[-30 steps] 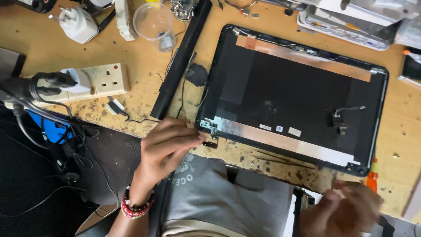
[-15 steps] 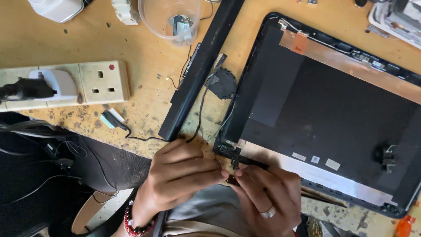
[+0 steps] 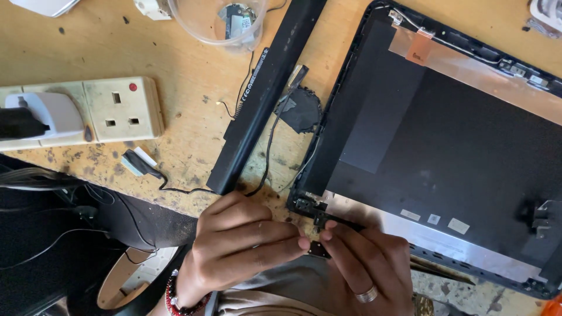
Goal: The person works on a disassembled laptop screen assembly on a cluttered repair bench. They first use a screwdriver on the screen frame, handle a small hinge bracket by hand, then use a soldering iron with a thin probe to solder the bracket area, producing smoke, before lifting the iron away.
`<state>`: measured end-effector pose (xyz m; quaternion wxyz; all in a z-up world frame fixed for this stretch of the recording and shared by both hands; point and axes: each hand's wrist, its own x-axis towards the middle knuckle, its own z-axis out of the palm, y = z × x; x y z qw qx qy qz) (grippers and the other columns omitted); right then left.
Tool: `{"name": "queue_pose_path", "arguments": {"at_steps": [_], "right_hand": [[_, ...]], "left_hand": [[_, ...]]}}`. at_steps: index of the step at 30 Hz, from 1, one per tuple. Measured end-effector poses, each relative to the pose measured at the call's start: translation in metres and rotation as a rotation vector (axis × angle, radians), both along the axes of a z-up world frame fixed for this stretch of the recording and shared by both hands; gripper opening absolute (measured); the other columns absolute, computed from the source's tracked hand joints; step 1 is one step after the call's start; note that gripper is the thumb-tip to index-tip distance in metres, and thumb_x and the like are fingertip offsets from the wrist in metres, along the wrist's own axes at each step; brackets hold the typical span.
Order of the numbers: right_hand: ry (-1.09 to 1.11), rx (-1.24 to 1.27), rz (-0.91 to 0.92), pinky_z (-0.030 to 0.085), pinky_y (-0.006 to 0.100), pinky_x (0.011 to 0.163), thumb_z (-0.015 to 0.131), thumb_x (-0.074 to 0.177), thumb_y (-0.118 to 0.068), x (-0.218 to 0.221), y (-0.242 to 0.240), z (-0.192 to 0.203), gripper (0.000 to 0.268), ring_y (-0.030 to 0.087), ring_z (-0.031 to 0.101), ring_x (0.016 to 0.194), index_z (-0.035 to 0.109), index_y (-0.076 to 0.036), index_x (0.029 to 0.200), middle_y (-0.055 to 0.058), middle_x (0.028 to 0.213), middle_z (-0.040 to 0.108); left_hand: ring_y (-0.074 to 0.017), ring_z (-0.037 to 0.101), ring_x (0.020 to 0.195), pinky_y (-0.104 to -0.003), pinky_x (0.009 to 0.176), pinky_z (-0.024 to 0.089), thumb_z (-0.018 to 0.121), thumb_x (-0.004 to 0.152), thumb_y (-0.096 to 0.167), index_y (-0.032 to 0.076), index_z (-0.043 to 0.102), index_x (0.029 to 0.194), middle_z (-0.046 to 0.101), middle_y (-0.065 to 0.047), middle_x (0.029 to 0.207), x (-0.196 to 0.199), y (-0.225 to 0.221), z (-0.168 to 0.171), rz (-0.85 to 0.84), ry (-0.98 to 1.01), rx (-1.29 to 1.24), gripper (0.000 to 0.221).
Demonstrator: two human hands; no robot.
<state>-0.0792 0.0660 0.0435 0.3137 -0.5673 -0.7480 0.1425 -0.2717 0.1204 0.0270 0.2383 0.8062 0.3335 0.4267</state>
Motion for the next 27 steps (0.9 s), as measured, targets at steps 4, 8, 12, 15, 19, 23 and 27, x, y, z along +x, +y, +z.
{"name": "queue_pose_path", "arguments": {"at_steps": [4,8,12,15,19,23,27], "right_hand": [[-0.014,-0.08,-0.038,0.052,0.034,0.087,0.07,0.092,-0.013,0.0,-0.006,-0.004,0.018,0.023,0.066,0.101,0.075,-0.008,0.108,0.006,0.11,0.078],[-0.011,0.003,-0.094,0.056,0.034,0.081,0.073,0.092,-0.009,-0.005,-0.004,-0.009,0.011,0.024,0.069,0.095,0.075,-0.009,0.103,0.006,0.103,0.078],[-0.014,0.025,-0.058,0.055,0.034,0.081,0.068,0.095,-0.006,-0.003,-0.003,-0.01,0.01,0.024,0.069,0.094,0.073,-0.008,0.102,0.007,0.102,0.078],[-0.016,0.019,-0.054,0.054,0.033,0.084,0.066,0.096,-0.006,-0.001,-0.004,-0.011,0.012,0.022,0.068,0.094,0.073,-0.009,0.104,0.006,0.104,0.078],[-0.033,-0.031,-0.03,0.054,0.035,0.087,0.066,0.096,-0.004,0.002,-0.005,-0.01,0.015,0.024,0.068,0.1,0.074,-0.008,0.108,0.006,0.108,0.077],[-0.006,0.018,-0.021,0.055,0.034,0.083,0.063,0.096,-0.002,0.001,-0.001,-0.01,0.014,0.025,0.068,0.095,0.073,-0.006,0.105,0.008,0.105,0.077],[0.026,-0.016,-0.04,0.056,0.035,0.086,0.064,0.095,0.002,-0.002,-0.002,-0.008,0.015,0.026,0.067,0.097,0.073,-0.004,0.105,0.009,0.106,0.077]], "left_hand": [[-0.0171,0.058,0.077,-0.031,0.069,0.044,0.073,0.097,0.013,0.012,0.072,0.099,0.075,0.003,0.091,0.001,-0.001,-0.002,0.013,0.014,0.0,0.002],[-0.0175,0.058,0.078,-0.032,0.07,0.044,0.07,0.098,0.015,0.012,0.072,0.099,0.076,0.002,0.093,0.0,-0.001,-0.002,-0.006,0.024,-0.021,0.003],[-0.0185,0.056,0.076,-0.032,0.067,0.042,0.067,0.099,0.015,0.012,0.072,0.097,0.075,0.002,0.091,0.001,0.0,-0.004,-0.014,-0.001,-0.028,0.006],[-0.0184,0.057,0.076,-0.032,0.068,0.043,0.068,0.099,0.014,0.011,0.072,0.099,0.075,0.001,0.092,0.0,0.0,-0.003,-0.019,0.003,-0.033,0.005],[-0.019,0.057,0.077,-0.033,0.068,0.043,0.068,0.098,0.014,0.011,0.072,0.098,0.075,0.0,0.092,0.0,0.0,-0.002,-0.019,0.007,-0.038,0.005],[-0.0191,0.059,0.079,-0.033,0.068,0.043,0.063,0.101,0.016,0.011,0.072,0.1,0.076,0.0,0.095,-0.001,-0.001,-0.003,-0.032,0.012,-0.061,0.011],[-0.0193,0.059,0.078,-0.033,0.068,0.043,0.064,0.1,0.015,0.011,0.072,0.099,0.076,0.0,0.094,0.0,0.0,-0.002,-0.022,0.006,-0.059,0.009]]}}
